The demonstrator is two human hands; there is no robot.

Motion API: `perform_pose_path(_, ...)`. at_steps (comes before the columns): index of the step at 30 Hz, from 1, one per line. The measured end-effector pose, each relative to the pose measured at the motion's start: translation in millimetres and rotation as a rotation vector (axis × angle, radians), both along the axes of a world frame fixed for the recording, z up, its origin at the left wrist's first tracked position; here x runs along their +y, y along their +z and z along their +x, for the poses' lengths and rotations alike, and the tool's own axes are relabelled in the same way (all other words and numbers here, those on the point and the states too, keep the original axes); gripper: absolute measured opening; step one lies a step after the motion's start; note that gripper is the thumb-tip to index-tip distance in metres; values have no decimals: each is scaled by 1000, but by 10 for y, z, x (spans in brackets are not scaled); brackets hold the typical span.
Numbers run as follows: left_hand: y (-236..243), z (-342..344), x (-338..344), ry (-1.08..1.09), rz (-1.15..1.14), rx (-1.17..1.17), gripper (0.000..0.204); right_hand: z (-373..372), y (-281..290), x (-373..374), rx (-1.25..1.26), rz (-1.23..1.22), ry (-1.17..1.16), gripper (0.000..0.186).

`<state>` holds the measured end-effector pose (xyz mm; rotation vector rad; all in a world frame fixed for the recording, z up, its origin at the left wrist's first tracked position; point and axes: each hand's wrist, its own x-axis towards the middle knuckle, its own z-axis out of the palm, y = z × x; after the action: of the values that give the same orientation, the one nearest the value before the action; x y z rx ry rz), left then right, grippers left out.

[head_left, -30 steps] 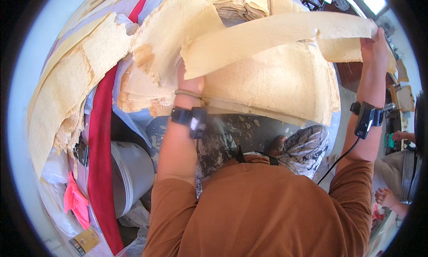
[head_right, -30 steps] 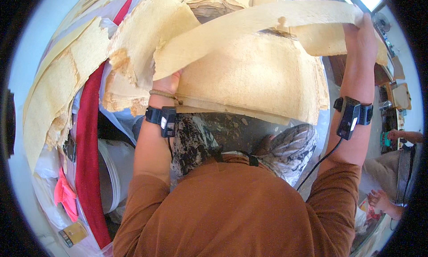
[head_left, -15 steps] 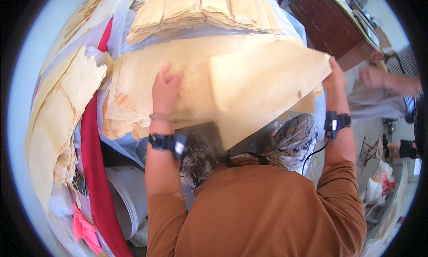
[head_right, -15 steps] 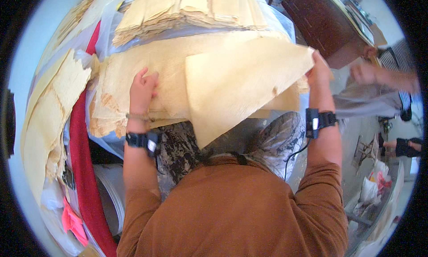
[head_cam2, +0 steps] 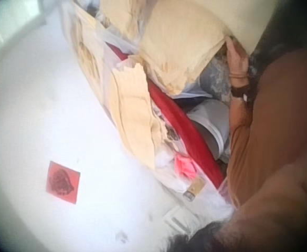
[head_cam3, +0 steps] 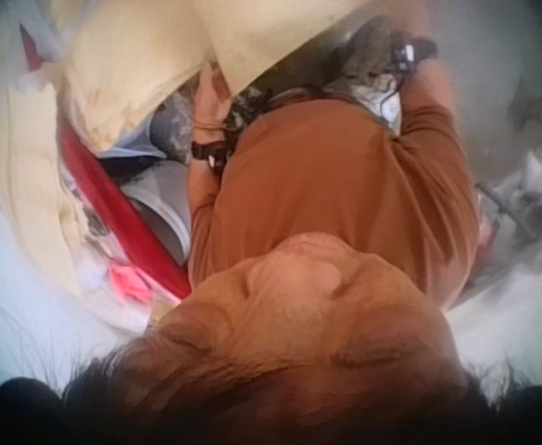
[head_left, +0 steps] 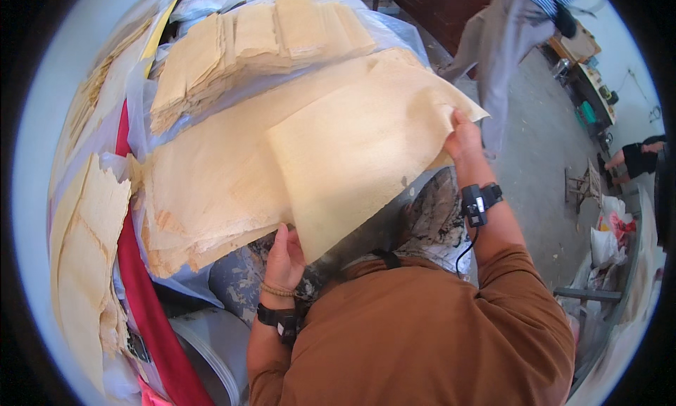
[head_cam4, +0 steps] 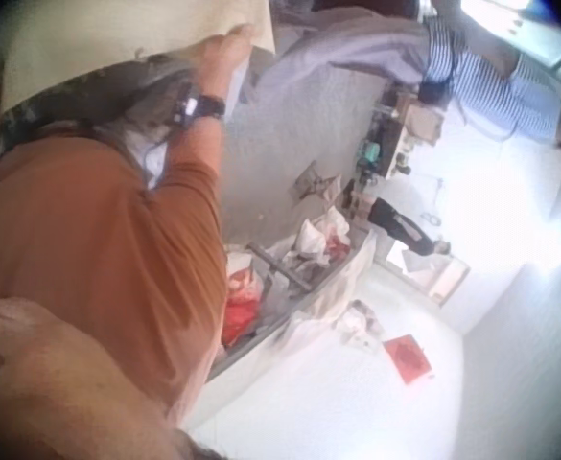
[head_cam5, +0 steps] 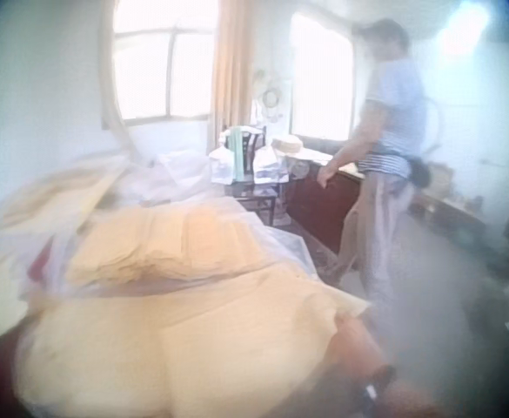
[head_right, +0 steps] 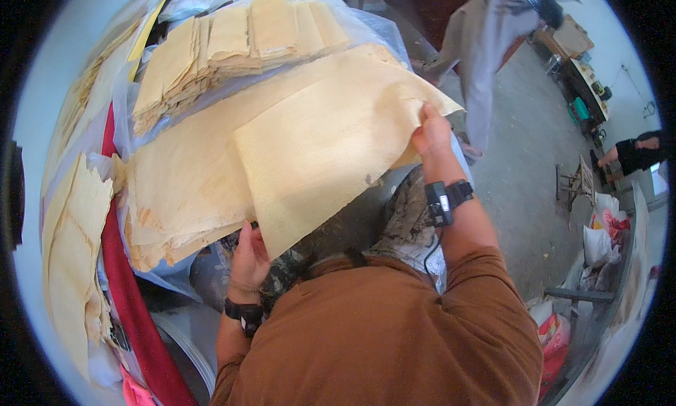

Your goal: The person repeatedly picks up thin, flexible sheets from a pile, folds them in half, and places them into a growing stack. The person occasionally tears off small pieces from the edges of the sheets. The task is performed by hand without tools.

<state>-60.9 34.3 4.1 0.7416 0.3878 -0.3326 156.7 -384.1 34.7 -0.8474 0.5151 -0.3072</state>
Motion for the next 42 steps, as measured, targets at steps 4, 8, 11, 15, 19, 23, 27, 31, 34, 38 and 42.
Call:
perform_pose_path(4, 236, 94, -221, 74, 3, -84, 44, -94, 104, 107, -63, -51, 45, 35)
perform_pose_path(8, 576, 100, 220, 233, 145, -200, 33, -276, 169, 102, -306, -259, 278, 50)
perform_pose_path(11, 735, 109, 920, 470, 522, -276, 27, -433, 60, 144, -241, 78, 617, 50)
perform_pose_path(15, 738, 229, 1590, 339, 805, -146, 21, -556, -393, 247, 12, 103, 431, 44)
perform_pose_path(19, 901, 79, 1864, 366, 1659, 68, 26, -455, -587, 169, 84, 176, 420, 40)
perform_pose_path(23, 1329, -175, 2205, 729, 2320, -271, 15, -325, -555, 155, 62, 83, 457, 44)
perform_pose_path(27, 2011, -365, 3083, 716, 2616, 115, 20, -237, -408, 94, -5, 47, 333, 48)
perform_pose_path(31, 2406, -304, 3815, 612, 2842, 537, 22, -193, -363, -28, 45, 96, 344, 49)
perform_pose_path(34, 2409, -170, 4122, 295, 2866, 712, 30, -189, -443, -54, 130, 51, 293, 51)
perform_pose_path(38, 2299, -39, 4441, 250, 2759, 760, 37, -234, -538, -29, 177, 19, 319, 53)
perform_pose_path(42, 2321, 107, 4722, 329, 2606, 696, 45, -212, -562, 5, 184, -23, 318, 55)
